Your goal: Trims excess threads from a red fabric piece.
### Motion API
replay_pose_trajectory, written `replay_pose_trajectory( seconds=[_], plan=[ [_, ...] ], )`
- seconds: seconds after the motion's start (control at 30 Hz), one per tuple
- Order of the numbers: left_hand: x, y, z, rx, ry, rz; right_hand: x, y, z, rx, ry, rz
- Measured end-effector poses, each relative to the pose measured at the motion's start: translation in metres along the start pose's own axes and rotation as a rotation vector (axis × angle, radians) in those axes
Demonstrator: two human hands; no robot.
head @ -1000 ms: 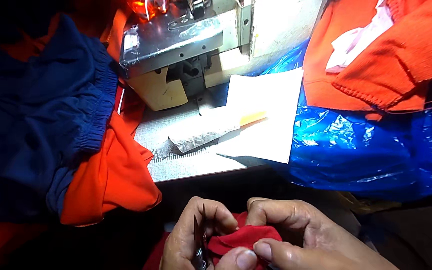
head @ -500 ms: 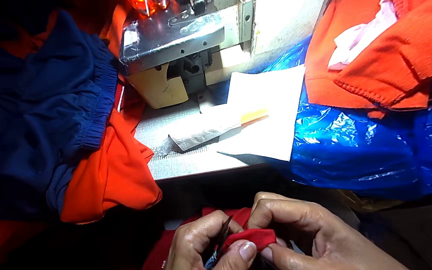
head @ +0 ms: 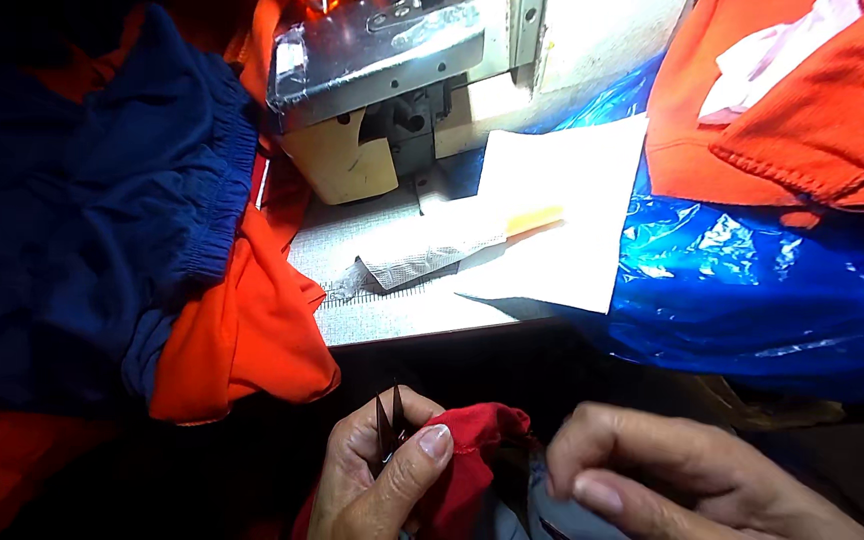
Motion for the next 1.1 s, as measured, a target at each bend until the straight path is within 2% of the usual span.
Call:
replay_pose_trajectory(
  seconds=[0.1, 0.23, 0.4, 0.67, 0.77, 0.83, 0.9, 1.0, 1.1],
  plan=[
    [-0.003, 0.0, -0.002, 0.027, 0.038, -0.062, -0.01, 0.007, 0.007, 0.108, 0.182, -0.194],
    [-0.007, -0.001, -0.005, 0.046, 0.084, -0.11, -0.022, 0.013, 0.015, 0.207, 0.192, -0.425],
    [-0.007, -0.001, -0.005, 0.023, 0.133, -0.026, -0.022, 0.015, 0.014, 0.268, 0.183, -0.547],
    [-0.009, 0.0, -0.002, -0.028, 0.118, 0.035, -0.016, 0.012, 0.014, 0.246, 0.222, -0.426],
    [-0.007, 0.001, -0.002, -0.048, 0.132, 0.095, -0.014, 0.008, 0.012, 0.154, 0.255, -0.307],
    [-0.009, 0.006, -0.004, -0.116, 0.155, 0.277, -0.015, 0.004, 0.01, -0.01, 0.268, -0.116],
    [-0.014, 0.015, -0.007, -0.268, 0.212, 0.651, -0.018, 0.003, 0.009, -0.187, 0.205, 0.149],
    [-0.03, 0.021, -0.017, -0.468, 0.301, 1.198, -0.029, 0.01, 0.009, -0.332, 0.161, 0.329],
    [-0.05, 0.015, -0.027, -0.551, 0.314, 1.377, -0.037, 0.014, 0.014, -0.386, 0.303, 0.428]
  ],
)
Point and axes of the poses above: each hand's wrist, its own z-axis towards the middle knuckle, its own x-axis out of the back of the hand, y = z × x, the point moved 3 cm from there along z, towards the middle knuckle, and after that the axes turned 8 degrees about x, right-handed, at the moved point
